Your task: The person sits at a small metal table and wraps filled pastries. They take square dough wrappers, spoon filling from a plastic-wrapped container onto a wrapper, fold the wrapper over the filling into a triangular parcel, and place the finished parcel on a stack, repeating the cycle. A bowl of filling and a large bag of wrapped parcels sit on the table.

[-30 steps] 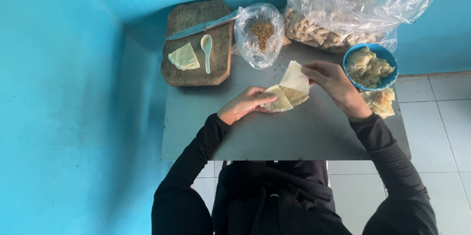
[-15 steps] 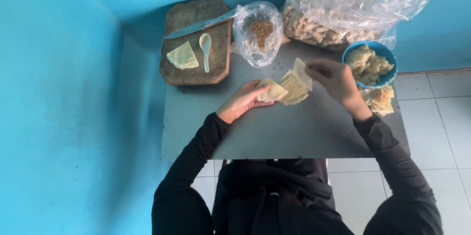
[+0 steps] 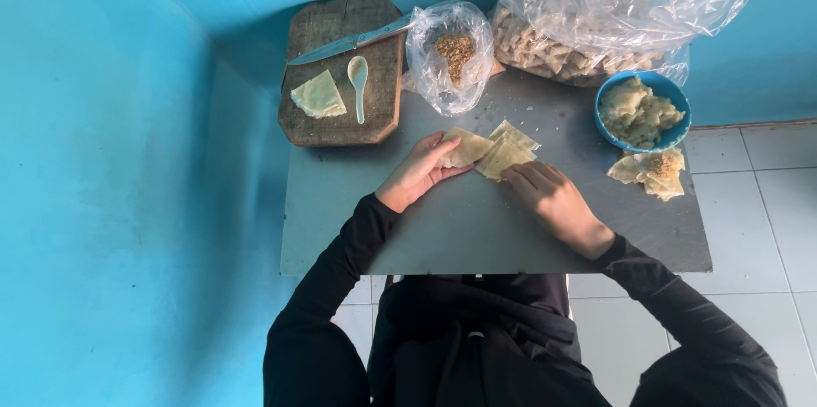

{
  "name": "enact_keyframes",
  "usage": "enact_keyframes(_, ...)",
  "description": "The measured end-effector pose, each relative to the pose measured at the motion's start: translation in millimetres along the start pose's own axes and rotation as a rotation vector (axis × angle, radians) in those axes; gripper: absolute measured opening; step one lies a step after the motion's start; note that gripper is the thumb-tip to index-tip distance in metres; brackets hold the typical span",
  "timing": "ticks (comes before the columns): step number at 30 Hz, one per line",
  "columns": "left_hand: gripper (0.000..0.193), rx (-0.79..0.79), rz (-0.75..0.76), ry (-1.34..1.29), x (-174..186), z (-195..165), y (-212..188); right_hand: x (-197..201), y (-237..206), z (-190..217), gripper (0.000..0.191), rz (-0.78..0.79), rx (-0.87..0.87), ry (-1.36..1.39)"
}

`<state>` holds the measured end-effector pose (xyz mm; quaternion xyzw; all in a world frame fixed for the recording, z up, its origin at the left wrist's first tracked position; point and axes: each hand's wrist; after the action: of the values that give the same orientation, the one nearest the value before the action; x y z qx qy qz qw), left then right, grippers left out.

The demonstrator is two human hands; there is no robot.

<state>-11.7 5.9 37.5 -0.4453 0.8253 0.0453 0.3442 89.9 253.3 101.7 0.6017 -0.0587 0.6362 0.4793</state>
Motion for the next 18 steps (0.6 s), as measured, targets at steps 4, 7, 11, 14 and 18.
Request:
enact_keyframes(4,0.031,-0.02,0.01,-0.012,1.9,1.4,2.6,-1.6,-0.9,1.1,0.029,0.002,0.023,-0.019)
enact_keyframes(7,0.031,-0.023,0.019,-0.018,1.2,1.9,2.5,0.6,-4.1,-0.7,0.031,0.023,0.042,-0.011)
enact_keyframes(11,0.032,-0.015,0.021,0.003,-0.1,0.4,2.7,1.2,-8.6,-7.1,0.046,0.099,0.1,-0.124)
enact_keyframes(14,0.032,0.009,0.012,0.003,-1.1,-2.4,3.0,-2.9,-7.3,-13.2,0.051,0.123,0.182,-0.207)
enact_keyframes(18,0.029,0.014,0.023,-0.01,-0.3,-4.1,2.4,-5.9,-7.0,-15.9,0.048,0.109,0.21,-0.233)
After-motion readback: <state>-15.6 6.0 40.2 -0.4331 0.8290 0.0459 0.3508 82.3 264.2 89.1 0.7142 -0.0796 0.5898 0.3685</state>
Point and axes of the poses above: each hand's wrist, its own y-axis towards the middle knuckle, its own x-axis out of the back of the hand, z = x × y, and after that the axes turned 5 degrees about y, right-handed
